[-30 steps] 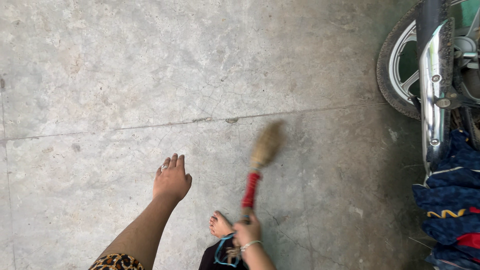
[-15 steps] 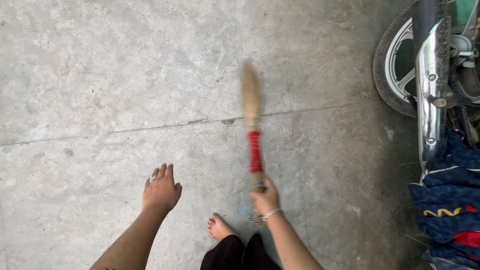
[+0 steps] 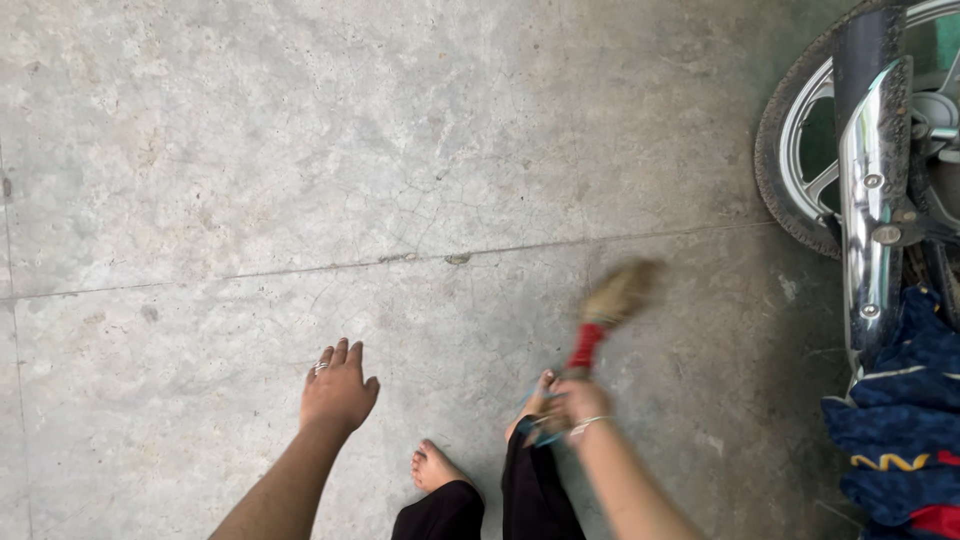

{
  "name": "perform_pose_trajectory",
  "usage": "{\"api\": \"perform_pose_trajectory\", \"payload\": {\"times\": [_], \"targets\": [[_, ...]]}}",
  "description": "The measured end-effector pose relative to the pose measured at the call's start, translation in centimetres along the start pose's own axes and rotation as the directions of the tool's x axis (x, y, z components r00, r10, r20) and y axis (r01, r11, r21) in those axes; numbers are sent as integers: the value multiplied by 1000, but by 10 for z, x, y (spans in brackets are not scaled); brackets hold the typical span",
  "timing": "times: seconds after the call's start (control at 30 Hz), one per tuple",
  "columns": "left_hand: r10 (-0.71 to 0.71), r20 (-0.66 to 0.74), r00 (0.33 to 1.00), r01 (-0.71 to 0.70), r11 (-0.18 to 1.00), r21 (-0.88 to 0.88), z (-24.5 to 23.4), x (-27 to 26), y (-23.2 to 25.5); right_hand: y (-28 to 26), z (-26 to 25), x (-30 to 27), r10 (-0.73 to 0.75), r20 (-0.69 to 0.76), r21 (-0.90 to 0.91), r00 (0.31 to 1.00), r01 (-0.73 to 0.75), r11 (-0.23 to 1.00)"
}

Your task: The person sweeps a concrete floor and tiled entryway using a traditional straw broom. They move along walls, steps, and around a parked motorcycle, sweeping debris into a pile.

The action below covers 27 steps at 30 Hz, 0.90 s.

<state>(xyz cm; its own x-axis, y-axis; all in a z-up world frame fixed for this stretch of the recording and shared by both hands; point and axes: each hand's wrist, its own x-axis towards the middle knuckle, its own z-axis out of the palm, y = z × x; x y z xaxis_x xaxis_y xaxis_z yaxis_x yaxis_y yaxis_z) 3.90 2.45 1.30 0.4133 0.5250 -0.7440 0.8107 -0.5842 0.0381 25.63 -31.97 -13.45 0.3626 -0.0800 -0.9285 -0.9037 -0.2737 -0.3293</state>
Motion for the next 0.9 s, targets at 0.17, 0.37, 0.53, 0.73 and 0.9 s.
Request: {"api": "perform_pose_trajectory", "payload": {"times": [0.17, 0.37, 0.53, 0.73, 0.9], "targets": [[-9, -2, 1000, 9, 998, 62, -31, 9, 23, 24, 101, -68, -104, 187, -167, 977, 136, 977], [47, -55, 997, -43, 997, 63, -57, 19, 67, -45, 133, -88, 9, 473, -257, 881, 129, 958], [79, -82, 993, -73, 994, 80, -69, 30, 99, -98, 79, -60, -130, 425, -374, 896, 304, 876], [78, -15, 997, -76, 990, 116, -83, 45, 142, -163, -40, -17, -277, 129, -187, 952, 297, 936], [117, 8, 993, -117, 984, 137, -95, 62, 182, -214, -135, 22, -349, -89, -156, 933, 333, 930]]}}
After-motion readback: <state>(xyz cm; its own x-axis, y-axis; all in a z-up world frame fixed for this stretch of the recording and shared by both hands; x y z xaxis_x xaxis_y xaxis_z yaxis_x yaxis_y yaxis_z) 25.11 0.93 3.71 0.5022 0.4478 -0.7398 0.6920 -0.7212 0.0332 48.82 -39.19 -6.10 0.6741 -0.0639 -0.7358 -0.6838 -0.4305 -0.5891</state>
